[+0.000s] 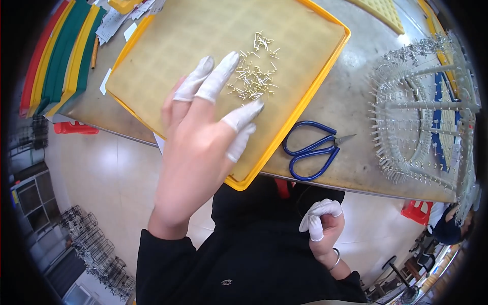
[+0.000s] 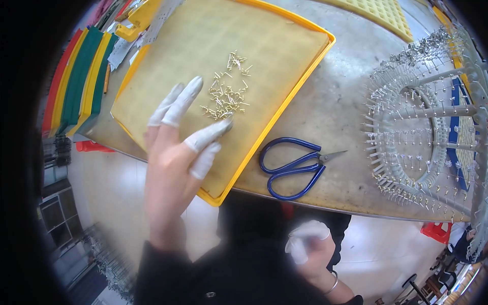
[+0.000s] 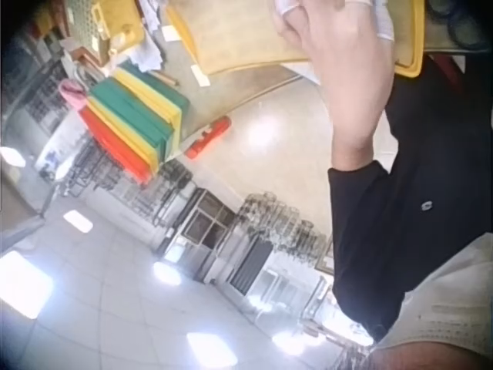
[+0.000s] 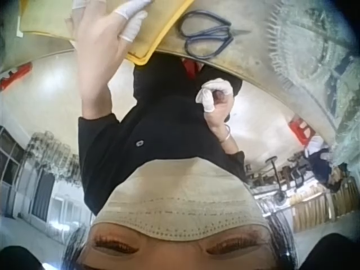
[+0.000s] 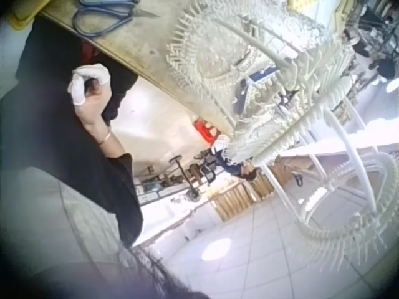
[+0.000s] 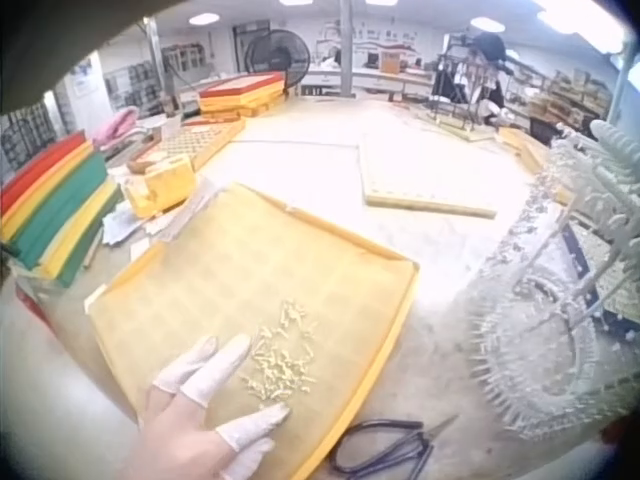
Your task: The person assembles small metal components and metal pins onto a circular plastic frame by hand, taking the parts from a component tray at a workstation.
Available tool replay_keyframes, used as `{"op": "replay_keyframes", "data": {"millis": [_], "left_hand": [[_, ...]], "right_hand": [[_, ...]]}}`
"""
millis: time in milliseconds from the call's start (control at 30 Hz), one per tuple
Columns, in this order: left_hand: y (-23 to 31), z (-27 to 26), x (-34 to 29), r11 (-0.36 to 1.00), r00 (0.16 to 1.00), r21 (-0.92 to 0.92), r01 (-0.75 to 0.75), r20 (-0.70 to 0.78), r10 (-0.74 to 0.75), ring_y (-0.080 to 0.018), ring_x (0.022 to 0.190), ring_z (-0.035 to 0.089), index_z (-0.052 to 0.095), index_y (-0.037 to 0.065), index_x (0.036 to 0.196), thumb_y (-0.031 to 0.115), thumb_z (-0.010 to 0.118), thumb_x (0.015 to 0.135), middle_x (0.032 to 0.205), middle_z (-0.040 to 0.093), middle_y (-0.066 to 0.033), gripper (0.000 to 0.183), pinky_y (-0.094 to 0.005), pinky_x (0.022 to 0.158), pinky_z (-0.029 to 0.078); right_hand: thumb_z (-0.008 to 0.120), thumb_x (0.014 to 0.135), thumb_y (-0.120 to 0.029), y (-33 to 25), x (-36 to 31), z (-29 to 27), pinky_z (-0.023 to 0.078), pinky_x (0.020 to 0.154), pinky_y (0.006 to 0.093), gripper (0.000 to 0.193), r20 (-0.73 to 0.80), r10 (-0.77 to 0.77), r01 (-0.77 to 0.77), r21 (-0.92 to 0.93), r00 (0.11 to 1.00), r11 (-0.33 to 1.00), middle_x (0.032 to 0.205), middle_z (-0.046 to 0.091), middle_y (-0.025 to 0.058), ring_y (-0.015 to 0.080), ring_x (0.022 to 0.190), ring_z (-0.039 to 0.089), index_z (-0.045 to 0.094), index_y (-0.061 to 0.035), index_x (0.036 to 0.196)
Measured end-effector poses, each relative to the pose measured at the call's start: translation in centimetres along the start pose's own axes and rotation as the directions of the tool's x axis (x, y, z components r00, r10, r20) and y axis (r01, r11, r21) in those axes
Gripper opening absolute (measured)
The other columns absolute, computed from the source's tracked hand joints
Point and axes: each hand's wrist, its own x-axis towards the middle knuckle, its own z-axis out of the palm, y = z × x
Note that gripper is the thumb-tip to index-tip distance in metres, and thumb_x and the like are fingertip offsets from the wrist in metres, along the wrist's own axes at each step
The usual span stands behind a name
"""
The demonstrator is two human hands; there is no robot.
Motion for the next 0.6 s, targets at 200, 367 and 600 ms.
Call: {"op": "replay_keyframes", "data": {"millis": [200, 367, 600], "left_hand": [[-0.1, -1.1, -0.8, 0.997, 0.997, 0.034, 0.074, -0.024, -0.073, -0.0346, 0.122, 0.038, 0.069, 0.007, 0.099, 0.002, 0.059, 0.075, 0.133, 0.044, -0.017, 0.026, -0.0381, 0.101, 0.028], [0.2, 0.4, 0.2, 0.999, 0.998, -0.03, 0.044, -0.042, -0.045, -0.0342, 0.122, 0.038, 0.067, 0.006, 0.101, 0.001, 0.057, 0.076, 0.133, 0.043, -0.0178, 0.027, -0.0372, 0.101, 0.028], [-0.3, -0.1, 0.1, 0.999, 0.998, -0.022, 0.034, -0.043, -0.035, -0.0317, 0.12, 0.041, 0.068, 0.005, 0.093, -0.002, 0.056, 0.076, 0.131, 0.045, -0.0171, 0.022, -0.0375, 0.1, 0.03]], "right_hand": [[0.056, 0.08, -0.002, 0.0, -0.3, 0.4, 0.04, 0.041, 0.0212, 0.011, -0.014, 0.029, -0.028, 0.05, 0.999, 0.998, 0.071, 0.048, 0.008, 0.0112, 0.047, 0.046, 0.046, -0.0024, 0.084], [0.055, 0.08, -0.001, -0.1, -0.6, 0.3, 0.04, 0.042, 0.021, 0.011, -0.016, 0.021, -0.021, 0.004, 1.0, 1.0, 0.072, 0.049, 0.0081, 0.011, 0.049, 0.046, 0.046, -0.0026, 0.084], [0.055, 0.08, -0.001, -0.2, -1.0, 0.4, 0.041, 0.042, 0.0213, 0.01, -0.029, 0.038, -0.038, 0.012, 0.999, 0.999, 0.073, 0.049, 0.0083, 0.0113, 0.049, 0.047, 0.046, -0.0026, 0.085]]}}
